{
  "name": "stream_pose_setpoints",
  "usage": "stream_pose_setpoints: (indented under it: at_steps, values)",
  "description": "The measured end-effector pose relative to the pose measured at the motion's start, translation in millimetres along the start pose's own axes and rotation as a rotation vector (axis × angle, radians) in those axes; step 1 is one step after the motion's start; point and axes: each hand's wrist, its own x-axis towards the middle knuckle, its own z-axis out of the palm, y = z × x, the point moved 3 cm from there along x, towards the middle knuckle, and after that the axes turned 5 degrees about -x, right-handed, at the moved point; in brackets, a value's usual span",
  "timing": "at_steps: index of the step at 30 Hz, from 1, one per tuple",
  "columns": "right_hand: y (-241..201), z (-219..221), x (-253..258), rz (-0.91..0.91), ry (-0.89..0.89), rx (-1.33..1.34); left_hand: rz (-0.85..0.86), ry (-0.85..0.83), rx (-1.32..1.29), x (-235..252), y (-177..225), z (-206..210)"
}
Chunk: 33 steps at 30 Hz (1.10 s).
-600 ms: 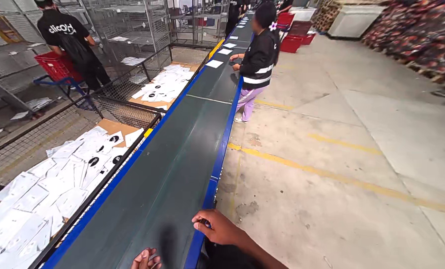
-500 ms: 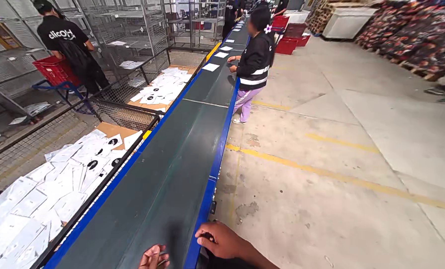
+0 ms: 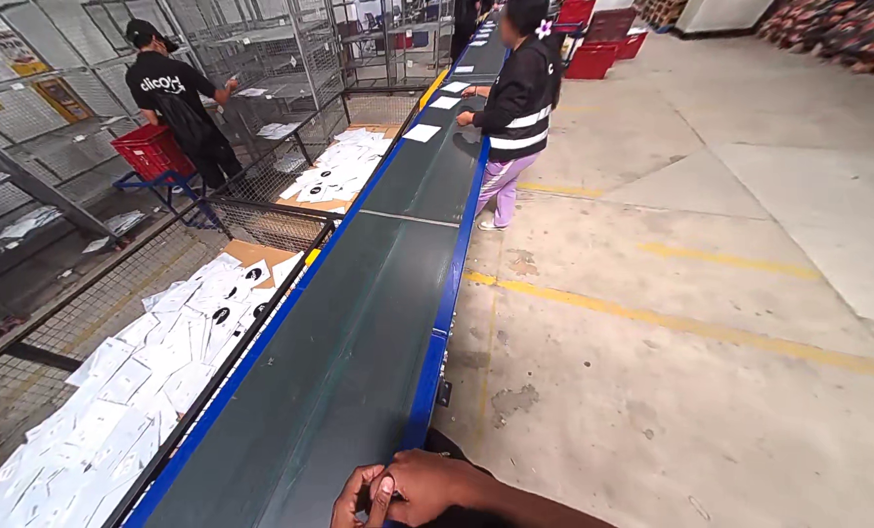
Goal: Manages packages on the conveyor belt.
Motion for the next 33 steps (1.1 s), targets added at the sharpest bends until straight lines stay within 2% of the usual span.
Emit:
stream_pose_setpoints:
  at_steps: [4,8,13,17,21,25,28,30,33]
  values:
    - [-7,6,9,-0.036,-0.066,-0.010,0.006,0.065,0.159,-2,-1,2]
    - [-19,-8,14,-0.028,-0.161,-0.040,0.054,0.158,0.321,3,-6,14]
    - [-33,-13,18,-0.111,-0.181,-0.072,0.211,0.280,0.188,4,1,9]
    - [-37,-15,16,-0.183,-0.084,-0.120,0.292,0.287,0.027,7,17,9]
    - [-44,-14,14,-0.246,0.027,-0.115,0.355,0.270,-0.078,10,26,3]
    - [-49,-16,13,-0.246,0.137,-0.135,0.421,0.204,-0.035,16,44,-1]
    - [-48,-27,11,-0.142,0.083,-0.143,0.309,0.117,0.034,23,42,-11]
    - [-48,-34,8,-0.095,0.013,-0.198,0.219,0.042,0.178,26,41,-19]
    - [-53,-37,5,-0.123,-0.023,-0.196,0.134,-0.080,0.374,26,44,-17]
